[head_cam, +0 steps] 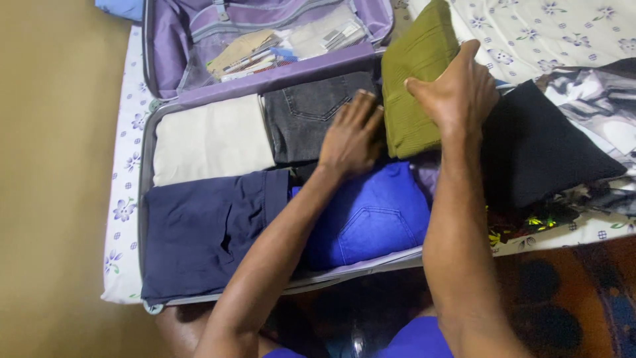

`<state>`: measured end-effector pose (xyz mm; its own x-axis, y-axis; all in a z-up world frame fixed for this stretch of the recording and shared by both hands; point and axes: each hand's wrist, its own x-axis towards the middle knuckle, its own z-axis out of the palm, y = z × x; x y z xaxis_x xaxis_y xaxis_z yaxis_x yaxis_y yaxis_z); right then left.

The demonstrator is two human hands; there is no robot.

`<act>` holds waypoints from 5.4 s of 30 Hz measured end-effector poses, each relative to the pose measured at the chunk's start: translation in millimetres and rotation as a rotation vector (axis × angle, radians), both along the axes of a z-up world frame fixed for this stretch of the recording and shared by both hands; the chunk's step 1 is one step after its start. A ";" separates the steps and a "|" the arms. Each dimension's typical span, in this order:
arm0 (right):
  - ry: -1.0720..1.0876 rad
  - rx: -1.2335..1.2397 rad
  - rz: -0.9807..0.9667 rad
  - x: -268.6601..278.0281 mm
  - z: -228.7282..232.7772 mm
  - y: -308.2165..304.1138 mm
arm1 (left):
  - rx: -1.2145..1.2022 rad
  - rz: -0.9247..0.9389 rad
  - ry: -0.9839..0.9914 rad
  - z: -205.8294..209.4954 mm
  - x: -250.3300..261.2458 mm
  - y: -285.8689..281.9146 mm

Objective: The recorder is packing various items of clothing, including shirts and pants, into a grey suitcase laid on a bed.

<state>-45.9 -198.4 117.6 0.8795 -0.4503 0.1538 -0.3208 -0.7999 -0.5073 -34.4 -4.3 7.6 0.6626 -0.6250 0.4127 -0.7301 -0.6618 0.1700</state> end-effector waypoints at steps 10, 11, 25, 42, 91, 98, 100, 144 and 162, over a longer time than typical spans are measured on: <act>0.031 -0.501 0.074 8.2 -11.6 14.8 | 0.508 0.018 -0.063 -1.9 27.8 -45.2; 0.137 -0.343 0.103 5.4 -3.2 22.0 | 0.500 0.025 -0.104 -9.2 28.0 -41.6; 0.309 -0.266 0.074 57.1 -25.5 41.6 | 0.242 0.122 -0.324 -14.2 28.8 -23.6; 0.280 -0.293 0.189 65.2 -26.9 47.3 | 0.000 0.005 0.086 19.9 6.2 -16.9; 0.416 -1.753 0.326 7.5 -62.3 73.4 | 0.058 0.042 0.010 -0.5 11.7 2.8; 0.258 -1.277 0.655 -26.5 -58.7 45.4 | -0.221 -0.036 0.094 40.4 5.4 20.5; 0.145 -1.144 0.662 -37.5 -65.0 41.7 | -0.099 0.112 0.031 36.4 7.2 13.3; 0.027 -0.476 0.727 -156.6 -53.8 -8.0 | -0.056 -0.564 0.143 17.5 -129.6 -26.4; 0.541 -0.868 0.854 -154.4 -47.1 11.8 | 0.071 -0.530 0.271 26.0 -139.1 -6.7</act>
